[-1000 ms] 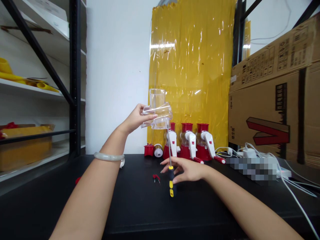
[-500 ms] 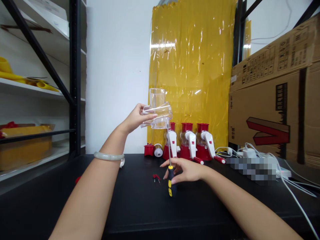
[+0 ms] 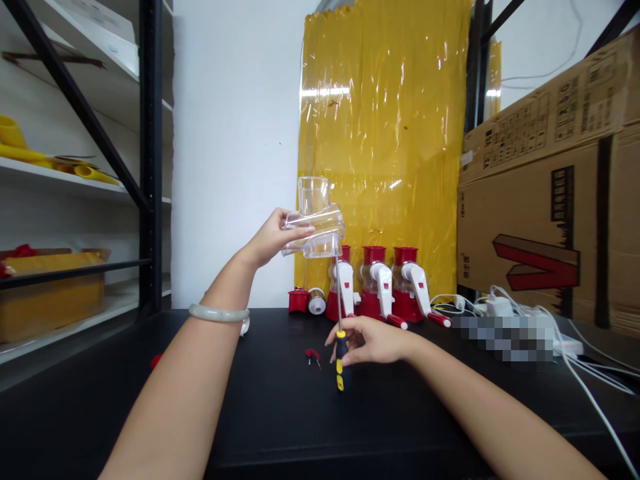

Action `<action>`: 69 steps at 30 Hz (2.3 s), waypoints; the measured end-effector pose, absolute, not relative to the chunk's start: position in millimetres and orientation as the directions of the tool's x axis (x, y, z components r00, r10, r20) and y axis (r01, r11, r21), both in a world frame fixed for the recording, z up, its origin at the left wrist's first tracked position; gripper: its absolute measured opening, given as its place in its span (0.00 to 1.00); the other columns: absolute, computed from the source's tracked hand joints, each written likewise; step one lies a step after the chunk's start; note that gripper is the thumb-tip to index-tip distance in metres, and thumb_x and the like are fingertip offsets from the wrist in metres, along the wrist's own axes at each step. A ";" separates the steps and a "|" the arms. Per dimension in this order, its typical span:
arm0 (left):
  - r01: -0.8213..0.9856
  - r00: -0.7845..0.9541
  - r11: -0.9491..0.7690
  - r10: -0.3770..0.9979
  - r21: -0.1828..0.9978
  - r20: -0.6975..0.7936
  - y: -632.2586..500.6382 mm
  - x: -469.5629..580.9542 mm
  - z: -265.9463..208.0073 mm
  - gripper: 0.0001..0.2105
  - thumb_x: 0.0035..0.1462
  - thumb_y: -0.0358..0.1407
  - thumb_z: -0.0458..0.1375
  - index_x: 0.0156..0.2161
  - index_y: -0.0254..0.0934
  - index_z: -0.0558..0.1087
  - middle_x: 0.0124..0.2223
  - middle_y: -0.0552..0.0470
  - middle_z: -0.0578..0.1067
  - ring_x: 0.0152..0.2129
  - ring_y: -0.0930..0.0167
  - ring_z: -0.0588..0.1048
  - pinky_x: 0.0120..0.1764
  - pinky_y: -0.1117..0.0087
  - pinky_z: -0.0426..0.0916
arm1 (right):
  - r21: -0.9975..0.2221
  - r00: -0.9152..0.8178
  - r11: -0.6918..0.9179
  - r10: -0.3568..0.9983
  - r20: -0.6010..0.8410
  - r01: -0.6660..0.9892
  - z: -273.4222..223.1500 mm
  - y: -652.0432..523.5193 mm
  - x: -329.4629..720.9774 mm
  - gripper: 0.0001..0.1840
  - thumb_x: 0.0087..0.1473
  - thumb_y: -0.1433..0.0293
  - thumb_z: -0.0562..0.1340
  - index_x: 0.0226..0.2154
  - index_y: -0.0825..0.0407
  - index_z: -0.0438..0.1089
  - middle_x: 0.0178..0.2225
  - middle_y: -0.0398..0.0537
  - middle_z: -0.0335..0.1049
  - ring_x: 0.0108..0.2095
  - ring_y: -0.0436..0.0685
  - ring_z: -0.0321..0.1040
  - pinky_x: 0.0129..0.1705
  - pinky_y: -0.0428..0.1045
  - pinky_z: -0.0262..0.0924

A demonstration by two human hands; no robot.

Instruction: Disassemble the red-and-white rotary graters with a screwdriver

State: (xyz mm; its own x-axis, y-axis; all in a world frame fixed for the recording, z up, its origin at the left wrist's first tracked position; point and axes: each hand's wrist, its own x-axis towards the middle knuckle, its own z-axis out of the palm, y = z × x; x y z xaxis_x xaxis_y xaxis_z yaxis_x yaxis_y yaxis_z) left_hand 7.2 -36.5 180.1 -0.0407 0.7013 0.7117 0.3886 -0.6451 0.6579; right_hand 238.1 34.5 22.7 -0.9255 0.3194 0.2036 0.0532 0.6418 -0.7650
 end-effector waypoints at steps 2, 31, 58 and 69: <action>0.389 -0.046 -0.643 0.702 0.660 0.711 -37.0 7.4 180.3 0.21 0.47 0.39 0.69 0.42 0.37 0.64 0.50 0.42 0.72 0.49 0.59 0.73 0.38 0.64 0.75 | -0.749 -0.914 0.659 0.345 0.215 0.072 21.8 36.2 237.1 0.26 0.44 0.63 0.73 0.46 0.53 0.71 0.37 0.48 0.76 0.37 0.54 0.73 0.40 0.49 0.64; 0.405 -0.040 -0.664 0.674 0.628 0.738 -36.5 7.4 181.0 0.21 0.46 0.38 0.69 0.41 0.37 0.64 0.48 0.43 0.73 0.45 0.61 0.74 0.39 0.62 0.76 | -0.755 -0.867 0.648 0.427 0.257 0.095 15.2 40.9 232.7 0.22 0.44 0.60 0.72 0.37 0.54 0.68 0.31 0.43 0.70 0.34 0.53 0.70 0.38 0.49 0.64; 0.394 -0.005 -0.687 0.663 0.611 0.749 -41.8 10.7 182.1 0.20 0.47 0.38 0.68 0.40 0.37 0.64 0.49 0.42 0.72 0.46 0.60 0.74 0.39 0.62 0.76 | -0.663 -0.819 0.733 0.468 0.332 0.151 25.4 34.6 238.5 0.43 0.38 0.59 0.75 0.55 0.52 0.63 0.42 0.47 0.67 0.43 0.56 0.68 0.49 0.55 0.64; 0.406 -0.004 -0.679 0.668 0.612 0.744 -45.1 12.7 182.5 0.20 0.47 0.38 0.68 0.41 0.37 0.63 0.50 0.42 0.71 0.48 0.59 0.73 0.41 0.60 0.76 | -0.679 -0.871 0.724 0.406 0.276 0.122 24.8 35.8 240.1 0.42 0.40 0.59 0.74 0.57 0.49 0.63 0.40 0.46 0.68 0.40 0.55 0.69 0.47 0.54 0.65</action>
State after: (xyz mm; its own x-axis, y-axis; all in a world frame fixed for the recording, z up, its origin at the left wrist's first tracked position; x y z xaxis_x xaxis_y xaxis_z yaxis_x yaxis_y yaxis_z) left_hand 12.7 -45.1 182.5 -0.0040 0.6680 0.7442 0.4063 -0.6789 0.6116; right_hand 240.1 35.8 24.8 -0.8711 0.4061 0.2763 0.1219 0.7237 -0.6793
